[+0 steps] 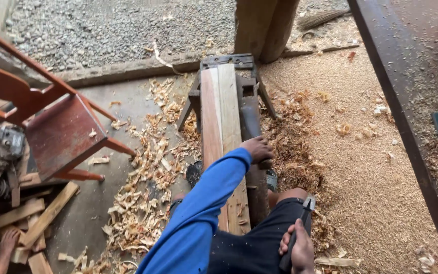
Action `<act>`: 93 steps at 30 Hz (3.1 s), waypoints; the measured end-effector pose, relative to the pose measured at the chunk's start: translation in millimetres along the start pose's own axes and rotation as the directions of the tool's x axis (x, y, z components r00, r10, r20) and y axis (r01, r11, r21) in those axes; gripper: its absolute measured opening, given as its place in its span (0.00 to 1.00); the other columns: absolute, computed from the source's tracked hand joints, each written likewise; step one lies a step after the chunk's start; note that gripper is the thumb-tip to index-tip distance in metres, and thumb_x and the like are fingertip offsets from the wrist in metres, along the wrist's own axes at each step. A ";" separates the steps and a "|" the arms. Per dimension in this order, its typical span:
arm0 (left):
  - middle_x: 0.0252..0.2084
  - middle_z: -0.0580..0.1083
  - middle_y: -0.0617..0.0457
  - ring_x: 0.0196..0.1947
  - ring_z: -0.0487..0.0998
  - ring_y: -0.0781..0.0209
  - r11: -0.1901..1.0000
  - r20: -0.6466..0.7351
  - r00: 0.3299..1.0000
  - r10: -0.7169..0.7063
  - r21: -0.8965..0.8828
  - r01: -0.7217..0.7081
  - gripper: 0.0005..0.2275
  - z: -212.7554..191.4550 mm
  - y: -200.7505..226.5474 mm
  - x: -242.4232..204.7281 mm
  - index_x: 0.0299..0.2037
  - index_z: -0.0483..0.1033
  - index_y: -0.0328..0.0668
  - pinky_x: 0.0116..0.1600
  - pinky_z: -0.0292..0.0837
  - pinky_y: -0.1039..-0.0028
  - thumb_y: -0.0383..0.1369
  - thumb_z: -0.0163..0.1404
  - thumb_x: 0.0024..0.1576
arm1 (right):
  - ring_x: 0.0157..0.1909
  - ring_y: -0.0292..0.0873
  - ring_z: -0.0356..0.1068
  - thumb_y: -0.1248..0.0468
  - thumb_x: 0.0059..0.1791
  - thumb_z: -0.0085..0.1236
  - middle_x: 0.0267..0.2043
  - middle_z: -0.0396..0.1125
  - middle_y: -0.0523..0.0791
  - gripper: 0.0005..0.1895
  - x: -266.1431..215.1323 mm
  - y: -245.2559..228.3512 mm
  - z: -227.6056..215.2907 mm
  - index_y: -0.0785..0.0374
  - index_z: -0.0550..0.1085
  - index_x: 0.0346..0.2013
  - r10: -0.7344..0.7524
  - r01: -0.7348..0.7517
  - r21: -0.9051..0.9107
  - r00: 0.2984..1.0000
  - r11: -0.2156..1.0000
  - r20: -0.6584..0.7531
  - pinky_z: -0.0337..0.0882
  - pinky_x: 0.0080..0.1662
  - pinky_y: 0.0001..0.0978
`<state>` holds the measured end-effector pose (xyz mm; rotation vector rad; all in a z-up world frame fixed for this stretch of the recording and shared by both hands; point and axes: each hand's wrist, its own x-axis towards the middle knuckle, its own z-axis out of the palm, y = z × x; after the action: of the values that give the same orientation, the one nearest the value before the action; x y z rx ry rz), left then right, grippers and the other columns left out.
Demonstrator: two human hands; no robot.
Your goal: Chiseling a mortise into a wooden plank using a hammer and chisel.
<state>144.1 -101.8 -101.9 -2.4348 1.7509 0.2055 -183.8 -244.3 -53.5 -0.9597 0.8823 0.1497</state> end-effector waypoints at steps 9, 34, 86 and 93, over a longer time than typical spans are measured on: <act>0.73 0.58 0.47 0.74 0.51 0.44 0.921 0.371 0.900 -0.230 -0.216 0.325 0.22 -27.4 63.2 -33.2 0.63 0.68 0.65 0.71 0.42 0.50 0.41 0.52 0.56 | 0.18 0.38 0.56 0.42 0.56 0.42 0.20 0.55 0.43 0.23 -9.4 -12.6 10.2 0.60 0.63 0.35 0.089 -0.086 0.123 0.996 0.989 -0.020 0.61 0.23 0.33; 0.45 0.81 0.50 0.46 0.83 0.53 0.353 0.050 0.916 -0.399 -0.913 0.203 0.26 -141.3 31.6 -176.0 0.47 0.80 0.44 0.53 0.81 0.66 0.41 0.72 0.37 | 0.23 0.36 0.56 0.39 0.57 0.43 0.22 0.55 0.41 0.25 -10.6 -0.8 -14.5 0.57 0.62 0.36 0.007 -0.010 0.111 1.000 0.994 0.026 0.62 0.28 0.31; 0.26 0.77 0.56 0.27 0.82 0.68 0.344 -0.351 -0.010 -0.936 -0.912 -0.224 0.10 -50.0 75.5 -173.2 0.34 0.75 0.41 0.33 0.81 0.77 0.35 0.63 0.52 | 0.20 0.36 0.63 0.45 0.57 0.43 0.23 0.62 0.42 0.22 -86.5 -107.0 119.0 0.64 0.68 0.40 -0.318 0.560 -0.394 0.786 0.729 0.530 0.64 0.24 0.28; 0.26 0.78 0.54 0.26 0.82 0.67 0.396 -0.397 -0.035 -0.917 -0.897 -0.196 0.10 -50.4 77.0 -170.6 0.35 0.76 0.38 0.34 0.79 0.75 0.33 0.63 0.51 | 0.17 0.36 0.64 0.45 0.59 0.45 0.20 0.63 0.41 0.22 -113.6 -165.4 192.4 0.61 0.69 0.41 -0.616 0.958 -0.146 0.272 0.249 0.739 0.62 0.24 0.23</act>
<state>18.8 23.0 -22.6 -4.3208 0.3545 -1.5186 -66.1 -166.2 186.0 -1.7787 -0.4164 -0.2801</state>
